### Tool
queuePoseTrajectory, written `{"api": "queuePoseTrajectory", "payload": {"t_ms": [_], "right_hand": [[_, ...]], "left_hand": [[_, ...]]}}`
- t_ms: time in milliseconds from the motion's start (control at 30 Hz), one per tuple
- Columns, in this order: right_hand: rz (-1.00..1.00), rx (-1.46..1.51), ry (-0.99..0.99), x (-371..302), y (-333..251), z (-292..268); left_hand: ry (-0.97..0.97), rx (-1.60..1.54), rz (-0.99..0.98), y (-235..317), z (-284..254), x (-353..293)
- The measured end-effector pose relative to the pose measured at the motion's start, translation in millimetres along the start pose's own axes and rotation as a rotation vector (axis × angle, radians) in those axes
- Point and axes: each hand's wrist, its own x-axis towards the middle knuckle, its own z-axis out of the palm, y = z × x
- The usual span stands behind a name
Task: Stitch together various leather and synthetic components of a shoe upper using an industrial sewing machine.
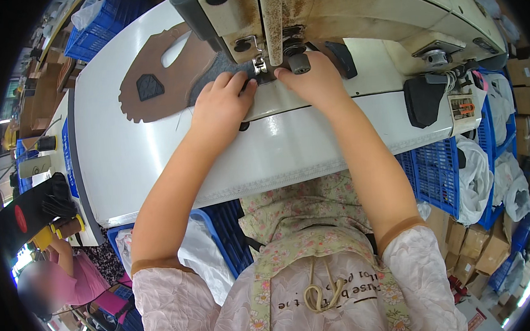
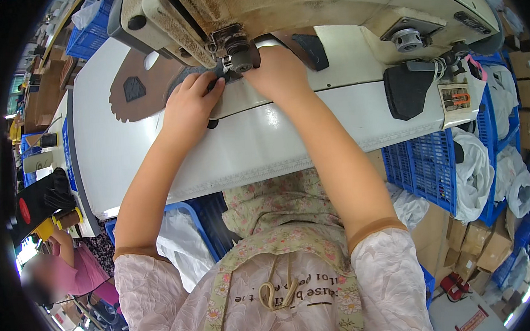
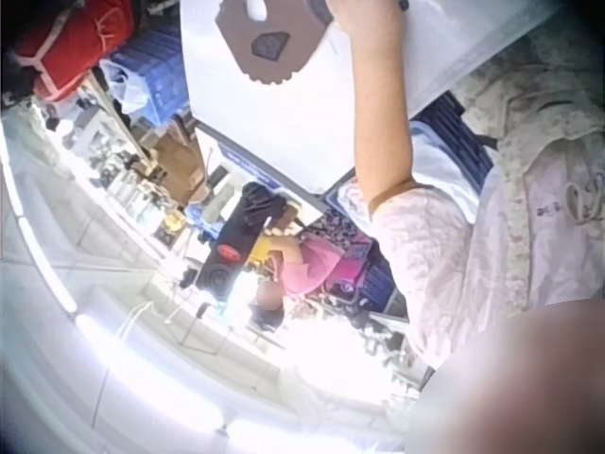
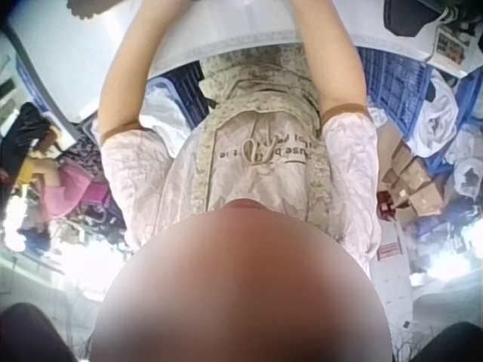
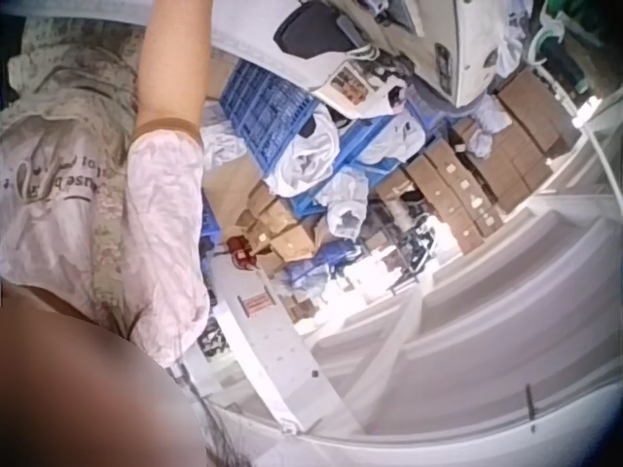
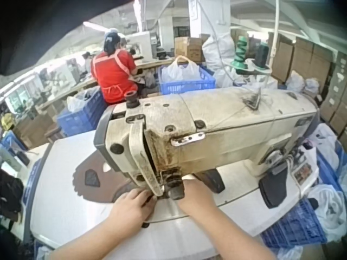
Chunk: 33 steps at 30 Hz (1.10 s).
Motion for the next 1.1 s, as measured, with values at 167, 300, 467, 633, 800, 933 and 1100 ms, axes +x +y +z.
{"api": "queuePoseTrajectory", "payload": {"t_ms": [167,300,467,633,800,933,1100], "right_hand": [[0.012,0.085,-0.035,-0.6,-1.0,-1.7],[0.001,0.052,-0.011,0.6,1.6,0.5],[-0.005,0.034,-0.033,3.9,3.9,1.3],[-0.011,0.054,-0.036,2.8,4.7,0.3],[0.007,0.094,-0.053,3.2,7.4,2.2],[-0.025,0.059,-0.020,2.8,8.8,4.6],[0.027,-0.062,-0.016,1.7,5.3,6.3]], "left_hand": [[0.012,0.015,-0.024,0.7,1.7,1.9],[0.020,0.023,-0.028,1.7,2.2,2.9],[0.003,0.040,-0.047,2.7,2.2,5.0],[-0.014,-0.016,-0.034,-2.3,-0.2,7.2],[0.021,-0.209,-0.010,-21.2,-4.8,13.3],[-0.183,-0.601,-0.284,-35.9,-1.8,24.7],[-0.196,-0.713,-0.414,-47.5,4.0,30.9]]}}
